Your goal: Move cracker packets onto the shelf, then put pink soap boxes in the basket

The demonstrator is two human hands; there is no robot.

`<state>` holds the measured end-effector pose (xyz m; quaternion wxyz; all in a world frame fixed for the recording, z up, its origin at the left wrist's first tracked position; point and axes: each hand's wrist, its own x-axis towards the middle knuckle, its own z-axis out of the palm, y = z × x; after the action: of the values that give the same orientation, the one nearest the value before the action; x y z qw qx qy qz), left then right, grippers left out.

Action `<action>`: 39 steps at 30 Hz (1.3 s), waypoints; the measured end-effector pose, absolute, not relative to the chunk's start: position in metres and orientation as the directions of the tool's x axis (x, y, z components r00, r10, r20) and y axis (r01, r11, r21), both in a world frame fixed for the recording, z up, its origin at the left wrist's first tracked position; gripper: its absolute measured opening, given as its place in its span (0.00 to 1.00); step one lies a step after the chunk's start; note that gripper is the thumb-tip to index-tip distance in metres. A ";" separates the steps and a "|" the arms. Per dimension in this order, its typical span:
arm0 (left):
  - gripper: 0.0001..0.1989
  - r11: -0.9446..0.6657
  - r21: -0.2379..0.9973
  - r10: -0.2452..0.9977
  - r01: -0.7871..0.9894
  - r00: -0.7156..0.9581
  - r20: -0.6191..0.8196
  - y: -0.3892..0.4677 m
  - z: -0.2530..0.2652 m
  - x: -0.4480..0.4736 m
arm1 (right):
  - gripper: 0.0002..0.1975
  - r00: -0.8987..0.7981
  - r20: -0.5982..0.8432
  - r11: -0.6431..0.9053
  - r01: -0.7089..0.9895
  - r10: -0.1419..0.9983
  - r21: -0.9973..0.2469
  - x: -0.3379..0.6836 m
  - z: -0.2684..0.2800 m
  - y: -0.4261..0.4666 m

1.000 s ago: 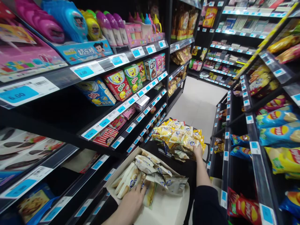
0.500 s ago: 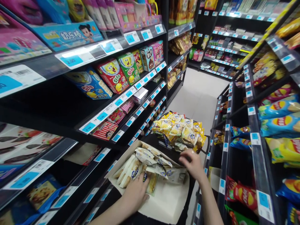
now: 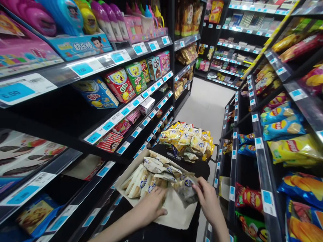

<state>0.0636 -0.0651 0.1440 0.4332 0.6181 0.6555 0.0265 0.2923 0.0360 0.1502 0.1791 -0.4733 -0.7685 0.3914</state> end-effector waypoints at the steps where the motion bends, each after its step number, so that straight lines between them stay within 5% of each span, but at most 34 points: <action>1: 0.37 0.306 0.686 0.830 0.660 0.168 -0.531 -0.067 0.142 0.064 | 0.13 -0.417 -0.138 0.113 0.523 0.898 -0.845 0.295 0.155 0.031; 3: 0.49 0.419 0.887 0.858 0.197 0.236 -0.457 -0.070 0.141 0.068 | 0.15 -0.306 -0.209 -0.109 0.315 0.929 -0.943 0.292 0.158 0.020; 5: 0.57 0.353 0.899 0.930 -0.258 0.203 -0.307 -0.071 0.142 0.072 | 0.15 -0.239 -0.266 -0.255 0.075 0.934 -0.964 0.283 0.155 0.008; 7: 0.60 0.202 0.874 0.979 -0.442 0.076 -0.187 -0.070 0.145 0.076 | 0.15 -0.223 -0.305 -0.335 -0.109 0.926 -0.936 0.271 0.150 -0.003; 10: 0.54 0.063 0.892 0.989 -0.447 -0.092 -0.117 -0.066 0.148 0.073 | 0.28 -0.257 -0.211 -0.267 -0.208 0.943 -0.941 0.263 0.146 -0.017; 14: 0.39 0.032 0.924 0.982 -0.381 -0.162 -0.100 -0.067 0.148 0.060 | 0.28 -0.248 0.174 0.190 0.042 0.953 -0.981 0.269 0.155 -0.027; 17: 0.32 0.060 0.953 0.980 -0.298 -0.165 -0.114 -0.070 0.151 0.050 | 0.21 -0.346 0.449 0.550 0.294 0.824 -0.782 0.274 0.165 -0.029; 20: 0.26 0.101 0.981 0.962 -0.163 -0.235 -0.138 -0.071 0.156 0.043 | 0.21 -0.395 0.593 0.710 0.330 0.702 -0.622 0.273 0.171 -0.029; 25: 0.16 -0.059 0.985 0.978 -0.161 -0.207 0.025 -0.065 0.160 0.041 | 0.07 -0.279 0.632 0.690 0.348 0.723 -0.635 0.261 0.177 -0.026; 28: 0.09 -0.131 0.989 0.970 -0.068 -0.216 0.114 -0.062 0.166 0.039 | 0.08 -0.189 0.552 0.580 0.356 0.812 -0.732 0.252 0.180 -0.026; 34: 0.16 -0.119 0.993 0.982 -0.012 -0.146 0.116 -0.060 0.181 0.035 | 0.10 -0.073 0.308 0.316 0.289 0.949 -0.904 0.245 0.177 -0.029; 39: 0.13 -0.147 0.989 0.973 -0.018 -0.183 0.141 -0.058 0.186 0.036 | 0.06 -0.121 0.397 0.415 0.264 0.910 -0.871 0.249 0.174 -0.026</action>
<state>0.0362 -0.0581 0.1859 0.4226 0.4796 0.4979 0.5862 0.2486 -0.0257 0.1745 0.5010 -0.4344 -0.6755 0.3224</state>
